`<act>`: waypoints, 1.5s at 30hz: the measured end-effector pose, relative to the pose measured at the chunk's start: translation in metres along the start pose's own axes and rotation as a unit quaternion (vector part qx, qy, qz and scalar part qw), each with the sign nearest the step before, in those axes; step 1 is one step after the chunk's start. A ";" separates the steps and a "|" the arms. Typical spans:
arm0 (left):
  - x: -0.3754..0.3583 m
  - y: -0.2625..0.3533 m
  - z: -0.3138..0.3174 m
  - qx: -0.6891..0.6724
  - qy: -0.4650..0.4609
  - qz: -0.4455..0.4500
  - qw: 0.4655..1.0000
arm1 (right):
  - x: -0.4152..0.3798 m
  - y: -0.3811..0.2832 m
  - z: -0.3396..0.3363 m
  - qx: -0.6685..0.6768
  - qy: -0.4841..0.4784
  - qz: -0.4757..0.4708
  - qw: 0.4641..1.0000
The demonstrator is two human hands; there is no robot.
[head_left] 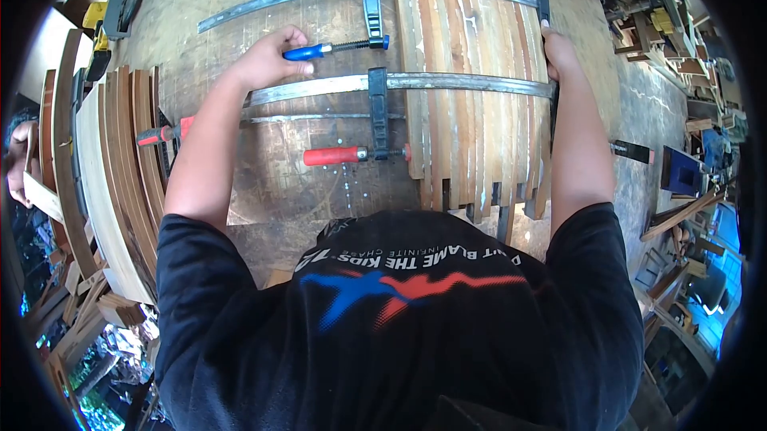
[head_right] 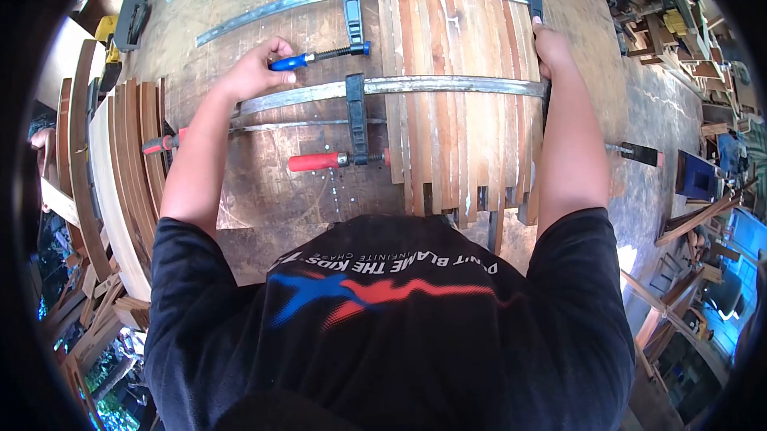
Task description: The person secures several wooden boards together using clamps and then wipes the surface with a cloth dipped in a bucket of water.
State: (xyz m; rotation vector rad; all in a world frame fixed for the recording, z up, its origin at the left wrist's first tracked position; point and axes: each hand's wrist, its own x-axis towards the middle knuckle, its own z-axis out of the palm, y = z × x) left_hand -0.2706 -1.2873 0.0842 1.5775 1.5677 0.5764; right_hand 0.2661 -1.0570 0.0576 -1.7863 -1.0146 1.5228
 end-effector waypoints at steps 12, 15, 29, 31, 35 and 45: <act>0.006 -0.006 -0.008 0.012 -0.028 -0.135 0.990 | -0.009 -0.003 0.005 0.001 0.008 -0.008 1.000; 0.002 -0.014 -0.001 -0.083 0.023 -0.084 0.993 | -0.010 -0.004 0.006 -0.005 0.013 -0.005 1.000; 0.034 0.022 -0.002 0.032 0.161 0.007 0.986 | -0.064 -0.033 0.026 -0.049 0.049 0.007 0.998; 0.066 0.031 0.009 0.020 0.122 -0.013 0.992 | -0.058 -0.029 0.025 -0.011 0.040 0.012 0.999; 0.106 0.073 0.044 0.050 0.096 -0.130 0.986 | -0.056 -0.027 0.025 0.008 0.033 0.016 0.999; 0.117 0.111 0.096 0.007 0.233 -0.133 0.963 | -0.012 -0.003 0.008 -0.054 0.009 -0.019 0.998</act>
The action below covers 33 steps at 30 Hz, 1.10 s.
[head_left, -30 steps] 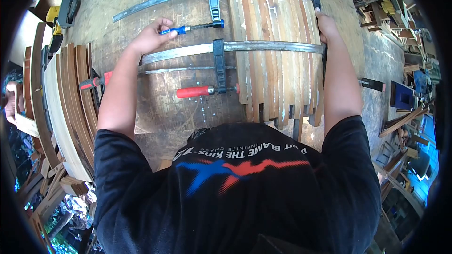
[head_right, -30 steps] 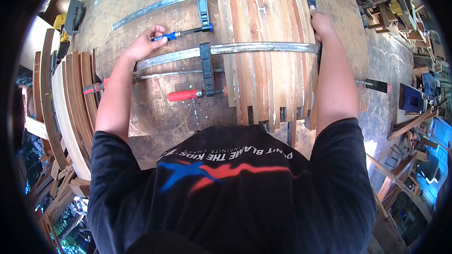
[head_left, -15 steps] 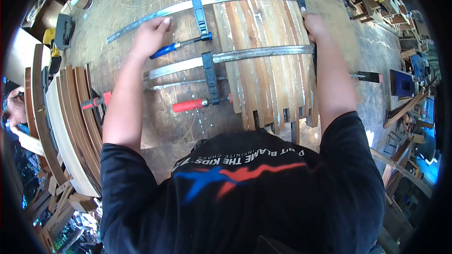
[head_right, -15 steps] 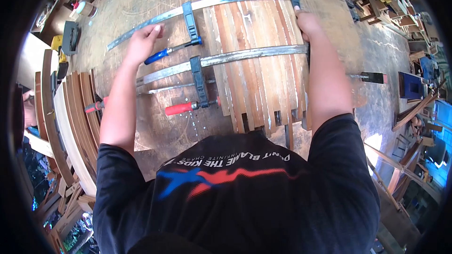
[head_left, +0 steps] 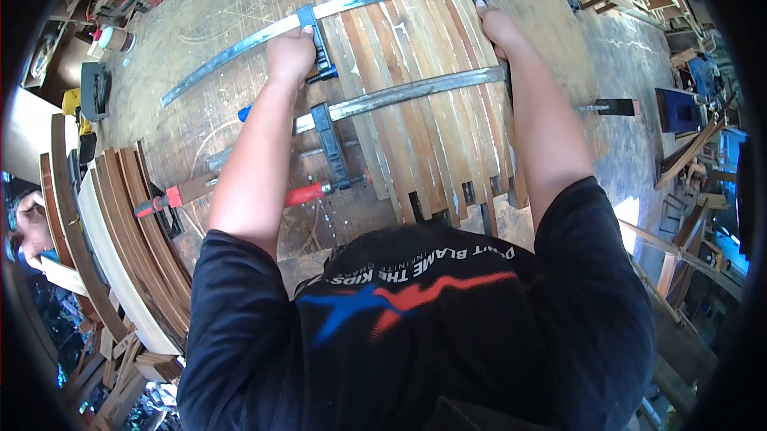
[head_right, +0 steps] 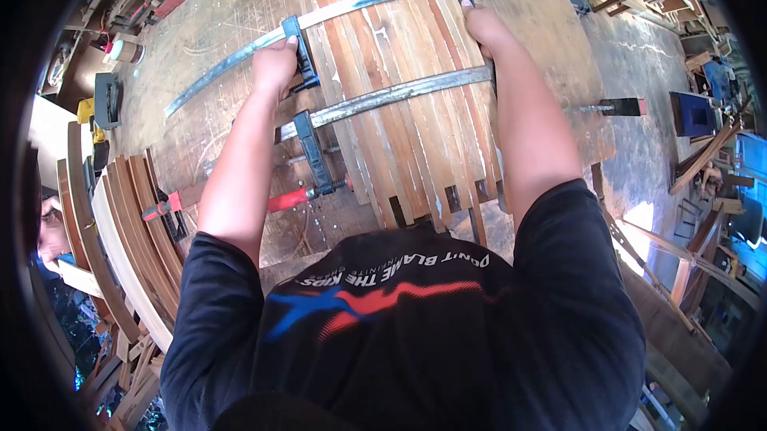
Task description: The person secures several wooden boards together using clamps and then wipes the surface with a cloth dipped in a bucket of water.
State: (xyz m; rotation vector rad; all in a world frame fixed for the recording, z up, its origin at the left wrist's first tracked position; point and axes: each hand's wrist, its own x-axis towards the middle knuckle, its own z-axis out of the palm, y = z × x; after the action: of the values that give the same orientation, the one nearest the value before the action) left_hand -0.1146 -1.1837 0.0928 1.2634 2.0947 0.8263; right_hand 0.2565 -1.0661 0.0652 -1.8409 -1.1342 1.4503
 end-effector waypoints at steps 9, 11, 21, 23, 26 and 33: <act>-0.003 -0.034 -0.090 0.129 -0.194 0.109 0.966 | -0.013 -0.007 0.005 0.009 0.015 0.006 1.000; 0.011 -0.076 -0.124 0.160 -0.317 0.051 0.933 | -0.007 -0.005 0.000 -0.028 0.024 0.003 0.999; 0.003 -0.090 -0.141 0.051 -0.413 -0.139 0.899 | -0.018 -0.008 0.003 0.018 -0.010 0.018 1.000; -0.006 -0.092 -0.141 0.056 -0.367 -0.091 0.924 | -0.021 -0.013 0.004 0.037 -0.022 0.028 0.999; -0.014 -0.100 -0.138 0.065 -0.334 -0.047 0.939 | -0.021 -0.013 0.003 -0.004 -0.005 0.025 1.000; -0.012 -0.113 -0.131 0.071 -0.284 0.023 0.956 | 0.000 0.002 0.003 -0.007 0.034 -0.019 0.999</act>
State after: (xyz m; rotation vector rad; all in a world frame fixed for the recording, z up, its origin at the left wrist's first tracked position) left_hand -0.2680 -1.2653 0.0970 1.4239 1.6798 0.2778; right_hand 0.2546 -1.0679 0.0626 -1.8539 -1.1421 1.3519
